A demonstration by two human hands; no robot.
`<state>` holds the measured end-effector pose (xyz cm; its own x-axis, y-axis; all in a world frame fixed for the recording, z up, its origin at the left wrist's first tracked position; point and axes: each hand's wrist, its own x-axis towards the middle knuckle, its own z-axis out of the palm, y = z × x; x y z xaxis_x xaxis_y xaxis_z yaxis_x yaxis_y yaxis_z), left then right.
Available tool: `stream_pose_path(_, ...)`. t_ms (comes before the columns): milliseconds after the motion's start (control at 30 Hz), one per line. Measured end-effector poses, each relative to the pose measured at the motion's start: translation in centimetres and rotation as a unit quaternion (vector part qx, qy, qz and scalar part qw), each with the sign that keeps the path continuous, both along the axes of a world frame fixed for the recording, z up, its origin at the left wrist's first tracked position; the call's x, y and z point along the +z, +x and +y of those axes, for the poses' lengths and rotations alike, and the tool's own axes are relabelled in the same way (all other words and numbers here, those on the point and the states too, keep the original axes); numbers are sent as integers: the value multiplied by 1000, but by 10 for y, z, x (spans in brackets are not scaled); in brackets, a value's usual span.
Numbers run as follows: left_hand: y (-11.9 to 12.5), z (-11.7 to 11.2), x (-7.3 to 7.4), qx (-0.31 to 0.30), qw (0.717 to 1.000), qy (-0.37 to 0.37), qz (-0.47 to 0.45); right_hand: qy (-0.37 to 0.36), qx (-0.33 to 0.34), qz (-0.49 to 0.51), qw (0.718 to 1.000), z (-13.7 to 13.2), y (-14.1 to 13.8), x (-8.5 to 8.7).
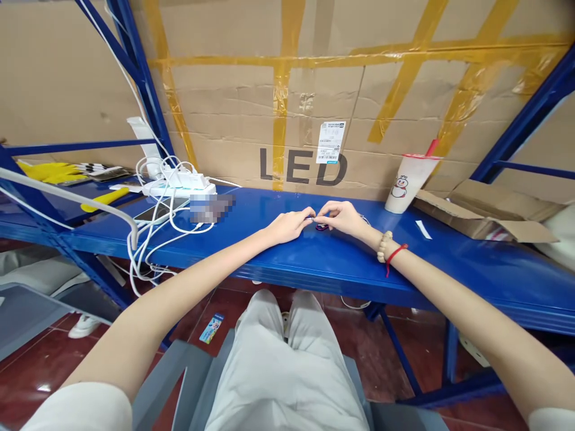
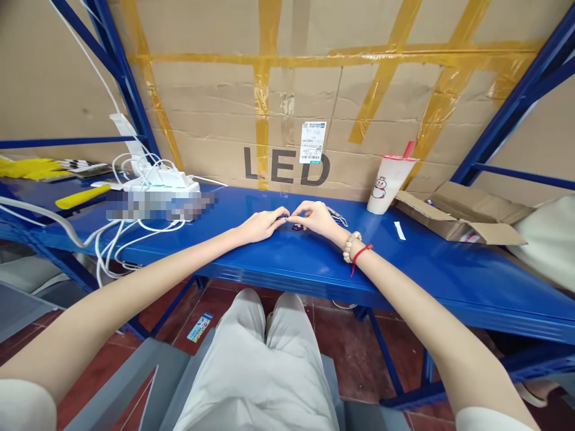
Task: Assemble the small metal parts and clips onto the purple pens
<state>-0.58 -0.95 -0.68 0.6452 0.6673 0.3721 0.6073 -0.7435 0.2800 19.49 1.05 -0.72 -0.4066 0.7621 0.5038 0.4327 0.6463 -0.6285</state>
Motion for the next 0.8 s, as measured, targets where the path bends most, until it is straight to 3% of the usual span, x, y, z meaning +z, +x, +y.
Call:
stream_pose_path(433,-2,4,-4,-40,999,-1,-36,11,29,17,999,-2,-1,2)
stream_pose_path(800,-2,3,-4,-27,997,31,-63,-19,-22,16,999,-13,-9,7)
